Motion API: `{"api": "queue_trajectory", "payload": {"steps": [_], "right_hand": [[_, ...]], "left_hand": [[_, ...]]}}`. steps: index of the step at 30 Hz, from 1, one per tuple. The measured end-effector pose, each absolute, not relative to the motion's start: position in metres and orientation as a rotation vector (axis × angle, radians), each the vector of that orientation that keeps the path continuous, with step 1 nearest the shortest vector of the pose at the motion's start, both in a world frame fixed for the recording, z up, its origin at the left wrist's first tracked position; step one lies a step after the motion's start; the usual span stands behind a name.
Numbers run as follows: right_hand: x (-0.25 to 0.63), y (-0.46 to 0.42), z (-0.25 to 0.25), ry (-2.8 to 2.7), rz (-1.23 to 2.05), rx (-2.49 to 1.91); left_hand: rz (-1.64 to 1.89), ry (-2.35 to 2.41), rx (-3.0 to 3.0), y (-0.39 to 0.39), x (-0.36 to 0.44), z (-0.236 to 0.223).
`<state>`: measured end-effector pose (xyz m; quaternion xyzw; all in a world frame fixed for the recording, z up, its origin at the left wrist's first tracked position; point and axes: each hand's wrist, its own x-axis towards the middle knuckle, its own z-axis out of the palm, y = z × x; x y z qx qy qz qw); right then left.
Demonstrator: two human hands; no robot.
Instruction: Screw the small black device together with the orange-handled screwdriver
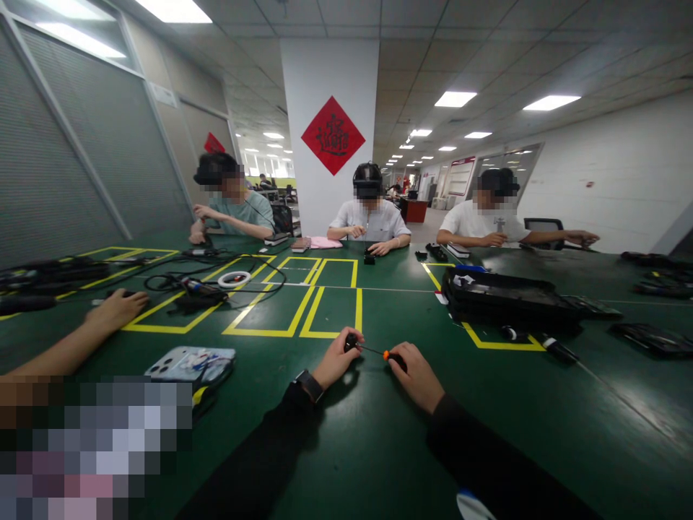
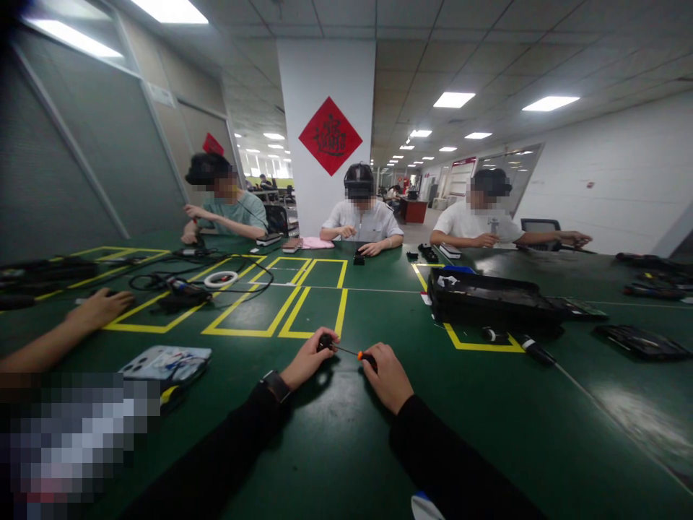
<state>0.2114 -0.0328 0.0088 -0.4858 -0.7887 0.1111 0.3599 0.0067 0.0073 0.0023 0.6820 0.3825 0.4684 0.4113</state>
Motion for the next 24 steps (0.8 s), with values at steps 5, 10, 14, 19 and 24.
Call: {"api": "queue_trajectory", "payload": {"steps": [5, 10, 14, 19, 24], "right_hand": [[0.2117, -0.0318, 0.0086, -2.017, 0.368, -1.236], [0.2117, -0.0327, 0.0110, -2.022, 0.379, -1.231], [0.2121, -0.0320, 0.0097, -2.013, 0.363, -1.238], [0.2120, -0.0318, 0.0067, -1.984, 0.404, -1.242], [0.2126, -0.0305, 0.0071, -1.957, 0.377, -1.246]], "left_hand": [[1.185, 1.007, 1.723, 0.0073, 0.0061, 0.0045], [1.176, 1.061, 1.718, 0.0053, 0.0065, 0.0067], [1.165, 1.061, 1.720, 0.0053, 0.0065, 0.0054], [1.179, 1.011, 1.746, 0.0082, 0.0064, 0.0012], [1.189, 1.000, 1.765, 0.0068, 0.0072, 0.0028]]}}
